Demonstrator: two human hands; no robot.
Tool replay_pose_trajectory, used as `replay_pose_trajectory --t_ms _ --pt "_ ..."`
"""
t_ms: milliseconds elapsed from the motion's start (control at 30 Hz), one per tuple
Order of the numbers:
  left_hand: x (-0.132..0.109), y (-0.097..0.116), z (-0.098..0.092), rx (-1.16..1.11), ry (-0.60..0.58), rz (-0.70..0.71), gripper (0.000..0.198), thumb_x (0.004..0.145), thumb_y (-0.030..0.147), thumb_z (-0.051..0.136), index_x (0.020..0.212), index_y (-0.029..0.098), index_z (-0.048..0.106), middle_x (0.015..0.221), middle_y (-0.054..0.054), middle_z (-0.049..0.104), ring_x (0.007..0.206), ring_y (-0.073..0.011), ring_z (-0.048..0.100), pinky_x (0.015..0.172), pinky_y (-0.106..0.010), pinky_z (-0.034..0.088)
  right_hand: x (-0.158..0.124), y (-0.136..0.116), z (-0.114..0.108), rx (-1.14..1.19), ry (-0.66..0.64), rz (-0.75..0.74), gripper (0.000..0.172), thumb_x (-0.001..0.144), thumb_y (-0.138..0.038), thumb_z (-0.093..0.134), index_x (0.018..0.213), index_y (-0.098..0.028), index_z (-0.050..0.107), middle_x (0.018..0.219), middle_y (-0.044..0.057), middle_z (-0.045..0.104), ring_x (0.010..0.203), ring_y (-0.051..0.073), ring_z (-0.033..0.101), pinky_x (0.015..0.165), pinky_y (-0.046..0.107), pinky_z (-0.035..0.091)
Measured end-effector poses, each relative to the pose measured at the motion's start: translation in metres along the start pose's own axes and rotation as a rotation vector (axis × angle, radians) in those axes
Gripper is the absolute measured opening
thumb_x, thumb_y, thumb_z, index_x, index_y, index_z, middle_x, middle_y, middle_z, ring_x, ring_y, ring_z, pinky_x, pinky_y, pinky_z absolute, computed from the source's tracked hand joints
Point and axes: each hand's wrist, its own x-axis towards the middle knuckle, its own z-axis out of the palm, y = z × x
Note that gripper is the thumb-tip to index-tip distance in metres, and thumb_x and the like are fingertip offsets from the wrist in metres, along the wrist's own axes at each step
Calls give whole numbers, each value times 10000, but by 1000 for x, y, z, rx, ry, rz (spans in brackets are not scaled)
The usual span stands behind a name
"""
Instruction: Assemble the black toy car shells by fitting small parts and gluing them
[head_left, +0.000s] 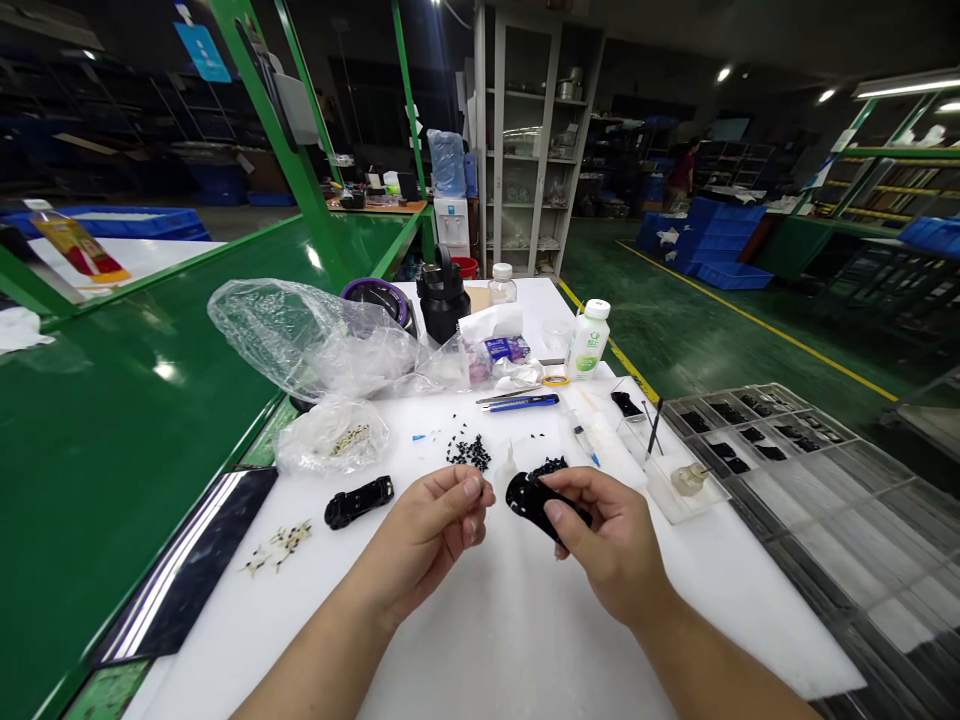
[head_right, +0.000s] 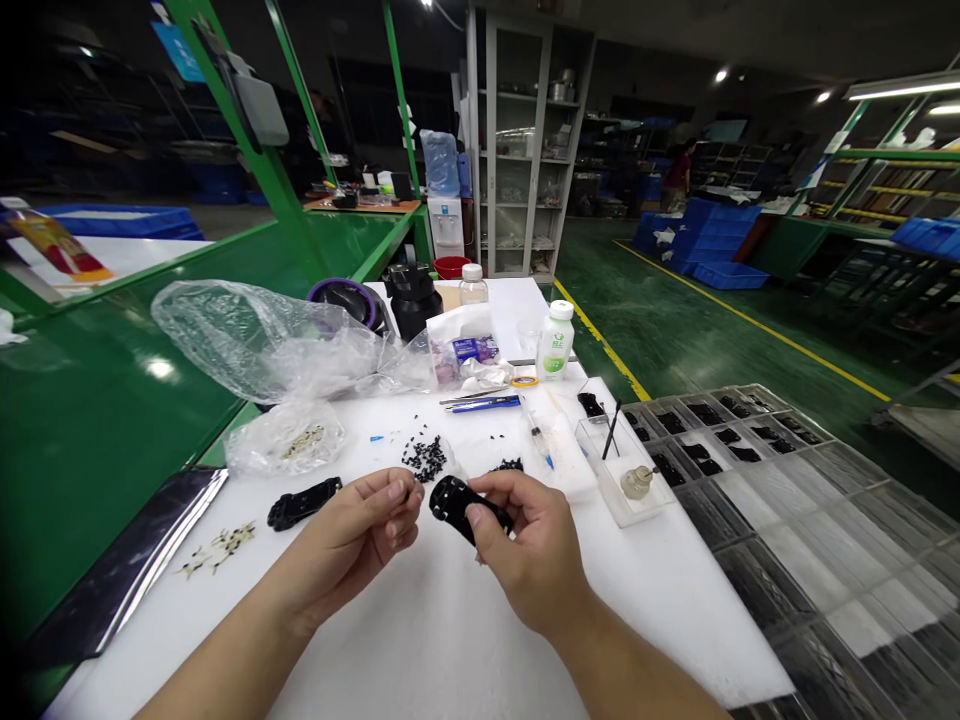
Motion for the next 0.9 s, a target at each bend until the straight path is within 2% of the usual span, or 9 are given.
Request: replay_pose_trajectory --t_ms 200,267,467,533,700,900 --pt "-3 -3 3 54 -42 -38 240 869 343 665 760 138 604 672 13 542 485 -28 432 498 -166 347 2 0 0 -25 12 -7 161 852 -269 649 981 -179 685 766 28 620 572 103 561 486 213 499" --pt "-3 -4 2 24 -43 -50 223 844 329 698 766 137 617 663 20 539 473 -17 411 491 -158 335 2 0 0 -29 17 -3 165 848 -270 650 976 -173 686 788 38 628 578 107 559 482 217 504" --pt "-1 0 -4 4 81 -56 272 678 266 843 878 133 717 761 -44 658 506 -19 446 524 -153 365 1 0 0 -28 25 9 178 839 -271 657 978 -163 687 818 53 638 597 118 563 478 224 515" --pt "-1 1 -4 28 98 -45 256 670 252 847 861 138 719 779 -55 674 503 -20 444 534 -159 366 1 0 0 -35 28 2 175 842 -270 655 979 -168 688 819 51 637 600 116 561 481 222 513" --pt "-2 0 -1 87 66 1 187 756 292 783 833 153 684 737 -20 634 510 -29 397 554 -178 342 0 1 0 -40 25 -3 176 842 -280 656 984 -181 692 786 40 626 613 124 557 478 222 515" --pt "-4 -4 1 296 -10 85 212 882 392 638 867 181 642 814 -5 581 640 -77 440 639 -222 351 1 2 0 -80 15 -17 171 856 -280 646 992 -183 687 847 58 660 623 123 565 508 231 500"
